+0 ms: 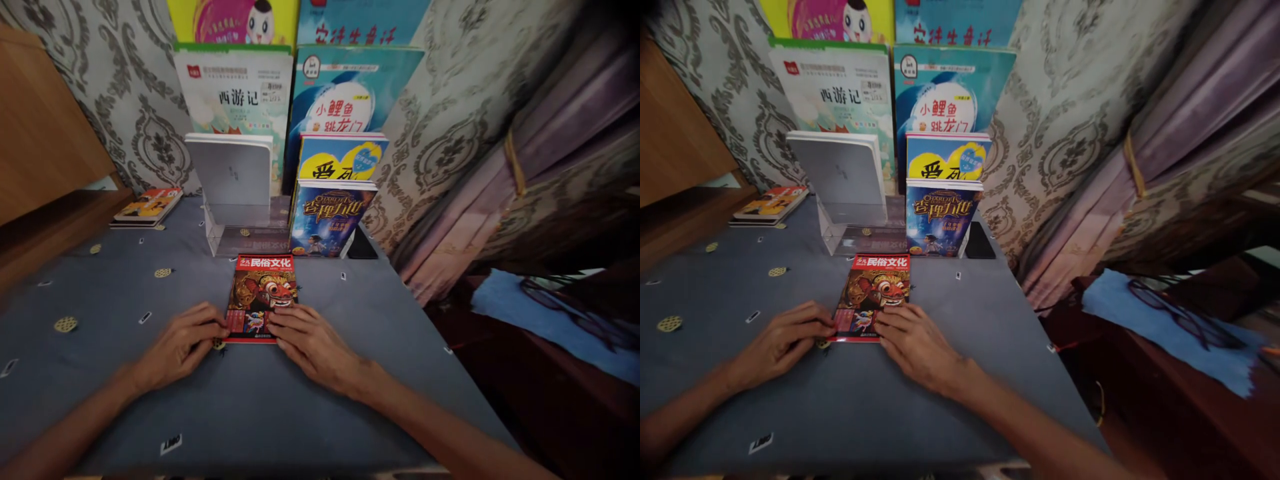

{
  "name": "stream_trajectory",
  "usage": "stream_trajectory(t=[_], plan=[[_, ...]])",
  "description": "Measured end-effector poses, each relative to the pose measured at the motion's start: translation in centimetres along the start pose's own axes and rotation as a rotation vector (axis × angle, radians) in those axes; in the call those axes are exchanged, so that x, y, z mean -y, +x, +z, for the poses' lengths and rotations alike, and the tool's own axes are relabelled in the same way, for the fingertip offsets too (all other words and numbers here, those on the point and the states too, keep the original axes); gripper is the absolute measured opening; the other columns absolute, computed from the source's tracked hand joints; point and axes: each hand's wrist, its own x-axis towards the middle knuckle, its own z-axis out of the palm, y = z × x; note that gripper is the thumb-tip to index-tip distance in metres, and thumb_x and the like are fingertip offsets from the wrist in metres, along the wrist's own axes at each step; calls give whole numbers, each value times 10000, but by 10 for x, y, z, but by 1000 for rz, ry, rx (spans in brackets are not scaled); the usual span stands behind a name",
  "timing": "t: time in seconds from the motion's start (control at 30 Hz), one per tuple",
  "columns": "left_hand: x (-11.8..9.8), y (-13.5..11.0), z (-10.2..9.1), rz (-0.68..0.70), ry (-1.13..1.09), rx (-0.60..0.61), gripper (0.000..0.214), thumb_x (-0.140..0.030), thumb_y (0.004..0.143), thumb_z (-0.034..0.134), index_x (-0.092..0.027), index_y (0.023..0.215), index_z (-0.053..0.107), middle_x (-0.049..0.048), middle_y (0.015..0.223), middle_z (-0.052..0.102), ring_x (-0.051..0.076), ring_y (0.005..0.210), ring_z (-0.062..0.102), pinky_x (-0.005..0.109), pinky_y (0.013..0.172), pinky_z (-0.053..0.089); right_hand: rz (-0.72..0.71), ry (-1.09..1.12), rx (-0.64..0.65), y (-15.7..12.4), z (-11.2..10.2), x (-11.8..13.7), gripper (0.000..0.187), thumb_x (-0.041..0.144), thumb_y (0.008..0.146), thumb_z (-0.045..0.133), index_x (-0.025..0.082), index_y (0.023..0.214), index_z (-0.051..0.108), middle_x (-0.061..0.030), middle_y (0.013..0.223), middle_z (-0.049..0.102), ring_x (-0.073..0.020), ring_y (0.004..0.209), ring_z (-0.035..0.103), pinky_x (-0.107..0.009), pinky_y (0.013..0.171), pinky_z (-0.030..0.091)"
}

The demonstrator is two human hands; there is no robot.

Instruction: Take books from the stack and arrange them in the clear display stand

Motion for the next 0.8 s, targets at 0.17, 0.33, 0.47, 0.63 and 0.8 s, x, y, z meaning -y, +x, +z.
stream_trajectory(t=[0.17, 0.33, 0.47, 0.63, 0.8], plan=[[19, 34, 11, -71, 126, 43, 283, -234, 990, 435, -214, 1128, 682, 87, 1115, 674, 214, 1022, 607, 359, 911, 517, 152, -17, -63, 19, -3, -26, 320, 237, 1025, 447, 199, 1237, 683, -105, 1294, 692, -243, 1241, 597, -464, 1045, 477], [58, 77, 30, -174, 265, 12, 355, -327, 981, 456, -171, 1260, 610, 141, 1340, 578, 271, 1202, 556, 480, 1055, 465, 297, -135, -35, 53, -2, -56, 336, 240, 1002, 492, 149, 1286, 646, -145, 1368, 633, -282, 1282, 552, -493, 1053, 458], [75, 91, 37, -193, 341, -12, 368, -327, 996, 425, -137, 1243, 622, 153, 1292, 604, 278, 1183, 566, 481, 1057, 456, 378, -168, -52, 64, -3, -71, 357, 242, 995, 509, 108, 1305, 625, -167, 1417, 591, -275, 1328, 513, -461, 1096, 421], [80, 87, 41, -172, 350, -54, 382, -319, 1008, 404, -140, 1271, 615, 146, 1293, 620, 273, 1173, 575, 473, 1041, 465, 396, -149, -60, 62, 0, -76, 378, 260, 1003, 485, 139, 1342, 601, -151, 1436, 578, -260, 1352, 485, -462, 1093, 410], [82, 86, 44, -176, 350, -74, 375, -320, 1001, 417, -151, 1259, 629, 143, 1298, 626, 280, 1171, 581, 479, 1038, 467, 385, -147, -63, 61, 3, -78, 396, 270, 1009, 456, 146, 1360, 591, -145, 1449, 569, -260, 1360, 476, -465, 1094, 400]])
